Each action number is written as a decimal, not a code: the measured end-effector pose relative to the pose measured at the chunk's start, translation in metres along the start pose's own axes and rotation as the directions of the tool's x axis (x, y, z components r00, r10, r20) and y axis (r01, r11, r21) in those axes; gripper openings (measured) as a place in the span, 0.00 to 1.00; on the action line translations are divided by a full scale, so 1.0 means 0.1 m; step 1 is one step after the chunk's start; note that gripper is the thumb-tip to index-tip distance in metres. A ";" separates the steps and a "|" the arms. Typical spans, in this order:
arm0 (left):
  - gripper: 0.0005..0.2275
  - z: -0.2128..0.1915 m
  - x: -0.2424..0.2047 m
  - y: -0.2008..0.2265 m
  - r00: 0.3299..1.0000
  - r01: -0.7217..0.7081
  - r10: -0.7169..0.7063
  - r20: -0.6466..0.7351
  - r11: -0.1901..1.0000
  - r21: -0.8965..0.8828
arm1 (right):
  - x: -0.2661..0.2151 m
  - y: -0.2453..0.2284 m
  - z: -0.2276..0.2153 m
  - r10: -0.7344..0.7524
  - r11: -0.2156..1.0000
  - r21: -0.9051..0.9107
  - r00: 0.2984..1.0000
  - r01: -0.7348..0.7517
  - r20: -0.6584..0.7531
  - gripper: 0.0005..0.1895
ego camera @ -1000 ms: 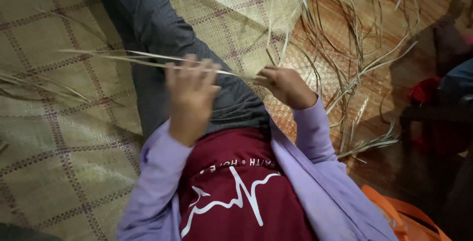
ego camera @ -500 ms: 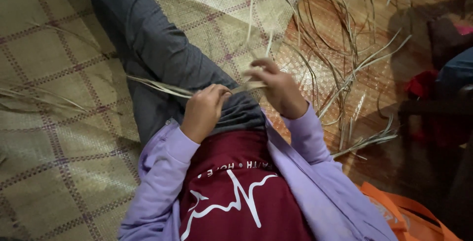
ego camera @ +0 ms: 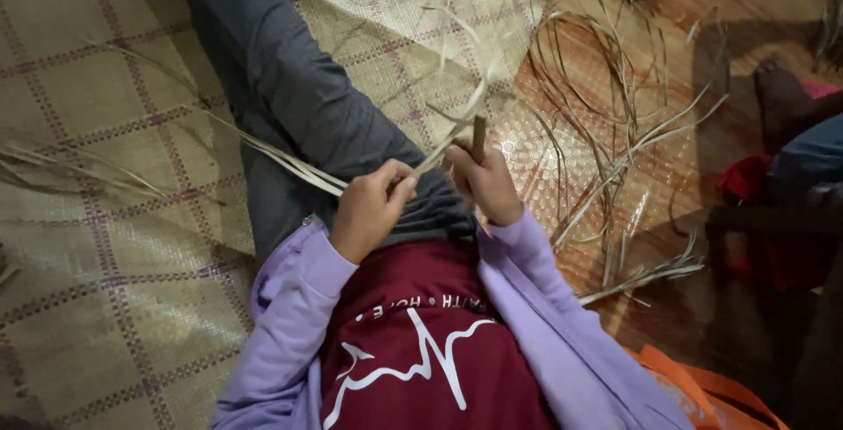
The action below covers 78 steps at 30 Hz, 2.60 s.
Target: Preparing and stripping natural fibers using a wooden tool to form specific shapes, likely for weaving.
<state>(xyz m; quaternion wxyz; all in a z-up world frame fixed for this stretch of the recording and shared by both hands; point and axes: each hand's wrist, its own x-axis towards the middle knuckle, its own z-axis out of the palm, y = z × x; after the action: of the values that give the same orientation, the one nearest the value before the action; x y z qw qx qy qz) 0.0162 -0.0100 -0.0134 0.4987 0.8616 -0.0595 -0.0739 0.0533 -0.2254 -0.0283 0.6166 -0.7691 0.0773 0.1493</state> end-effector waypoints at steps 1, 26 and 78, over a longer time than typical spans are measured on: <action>0.07 0.01 0.01 0.02 1.000 0.018 -0.017 0.021 0.999 -0.032 | 0.08 0.10 0.05 -0.016 0.988 0.156 1.000 0.017 -0.013 0.10; 0.04 0.48 0.17 -0.67 0.955 0.166 -0.264 -0.137 0.856 -0.490 | 0.46 0.30 0.15 0.091 0.791 0.611 0.993 -0.027 -0.074 0.10; 0.05 -0.11 0.11 -0.65 0.937 0.301 -0.338 -0.091 0.909 -0.288 | 0.59 0.10 -0.18 -0.062 0.998 -0.011 0.996 0.063 0.061 0.19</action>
<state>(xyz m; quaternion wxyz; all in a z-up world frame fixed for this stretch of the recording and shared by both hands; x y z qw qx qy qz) 0.0309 0.0293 -0.0654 0.5953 0.7867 0.1280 -0.1018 0.1078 -0.2410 -0.0535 0.6180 -0.7703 0.0336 0.1537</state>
